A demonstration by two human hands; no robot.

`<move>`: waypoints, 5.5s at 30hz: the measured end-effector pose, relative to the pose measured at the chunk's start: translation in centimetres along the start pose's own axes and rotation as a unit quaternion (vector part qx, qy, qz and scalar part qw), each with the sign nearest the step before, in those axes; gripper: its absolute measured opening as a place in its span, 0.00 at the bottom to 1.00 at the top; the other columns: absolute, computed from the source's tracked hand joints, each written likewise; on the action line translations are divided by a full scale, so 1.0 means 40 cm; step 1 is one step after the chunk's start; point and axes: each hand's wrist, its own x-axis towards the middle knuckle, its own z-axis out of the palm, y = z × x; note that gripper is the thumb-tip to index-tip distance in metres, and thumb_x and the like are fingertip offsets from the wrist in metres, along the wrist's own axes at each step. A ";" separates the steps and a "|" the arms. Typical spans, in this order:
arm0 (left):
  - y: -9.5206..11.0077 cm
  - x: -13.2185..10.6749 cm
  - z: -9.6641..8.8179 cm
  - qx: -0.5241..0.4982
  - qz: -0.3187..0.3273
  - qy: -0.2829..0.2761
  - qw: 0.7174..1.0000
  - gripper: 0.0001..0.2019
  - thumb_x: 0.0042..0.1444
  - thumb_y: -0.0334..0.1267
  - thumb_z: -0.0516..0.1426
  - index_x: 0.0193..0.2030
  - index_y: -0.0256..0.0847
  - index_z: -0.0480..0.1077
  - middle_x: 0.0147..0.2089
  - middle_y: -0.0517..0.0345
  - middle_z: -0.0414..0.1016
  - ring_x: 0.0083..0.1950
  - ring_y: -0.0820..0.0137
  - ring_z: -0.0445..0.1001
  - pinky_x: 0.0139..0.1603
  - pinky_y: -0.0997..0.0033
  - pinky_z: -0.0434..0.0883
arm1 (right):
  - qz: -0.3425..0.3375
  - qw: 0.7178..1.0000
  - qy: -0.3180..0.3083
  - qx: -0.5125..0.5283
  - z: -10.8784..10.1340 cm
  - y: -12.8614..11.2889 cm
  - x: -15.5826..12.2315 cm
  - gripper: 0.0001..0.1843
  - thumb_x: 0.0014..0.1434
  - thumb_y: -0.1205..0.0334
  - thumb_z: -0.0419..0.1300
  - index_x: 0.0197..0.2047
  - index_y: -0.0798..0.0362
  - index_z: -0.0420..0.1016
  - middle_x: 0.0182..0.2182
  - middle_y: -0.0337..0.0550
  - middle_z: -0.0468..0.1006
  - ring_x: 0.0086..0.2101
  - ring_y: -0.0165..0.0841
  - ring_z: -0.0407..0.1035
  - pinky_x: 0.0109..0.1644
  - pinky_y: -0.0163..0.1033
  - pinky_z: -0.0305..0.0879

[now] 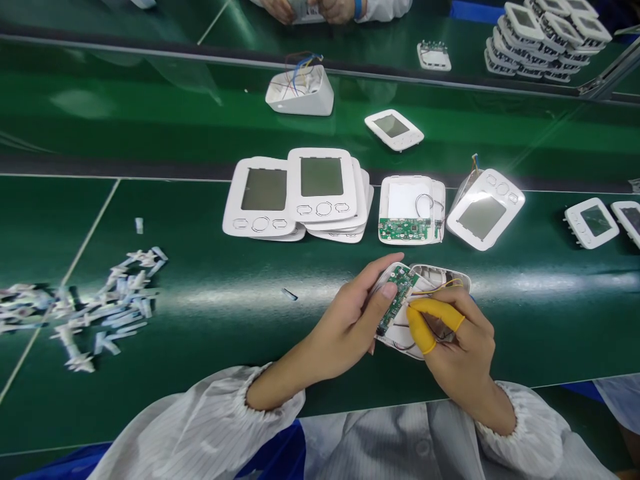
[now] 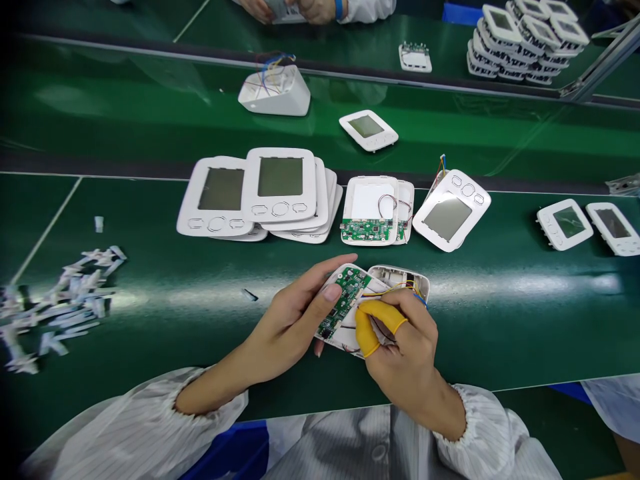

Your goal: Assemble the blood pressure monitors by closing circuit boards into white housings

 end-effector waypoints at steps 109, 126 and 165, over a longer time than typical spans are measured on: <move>0.039 0.005 0.021 0.369 0.038 -0.134 0.919 0.19 0.54 0.20 0.56 0.48 0.42 0.56 0.55 0.47 0.60 0.44 0.61 0.74 0.42 0.57 0.78 | -0.040 0.950 -0.285 -0.121 -0.122 0.047 0.023 0.61 0.53 0.56 0.73 0.79 0.43 0.38 0.74 0.58 0.45 0.72 0.61 0.46 0.71 0.71 0.57; 0.049 0.035 0.045 0.428 0.062 -0.103 0.896 0.21 0.55 0.23 0.56 0.54 0.40 0.58 0.51 0.46 0.63 0.38 0.63 0.73 0.33 0.63 0.75 | -0.013 0.957 -0.277 -0.089 -0.121 0.051 0.020 0.63 0.51 0.53 0.75 0.78 0.37 0.39 0.74 0.53 0.45 0.71 0.60 0.47 0.69 0.70 0.61; -0.064 0.034 0.027 0.110 0.207 -0.068 0.970 0.07 0.68 0.28 0.55 0.42 0.36 0.75 0.28 0.63 0.76 0.24 0.78 0.70 0.27 0.81 0.64 | 0.006 0.962 -0.248 -0.113 -0.122 0.040 0.032 0.64 0.50 0.51 0.78 0.79 0.40 0.44 0.75 0.52 0.49 0.73 0.57 0.50 0.72 0.66 0.59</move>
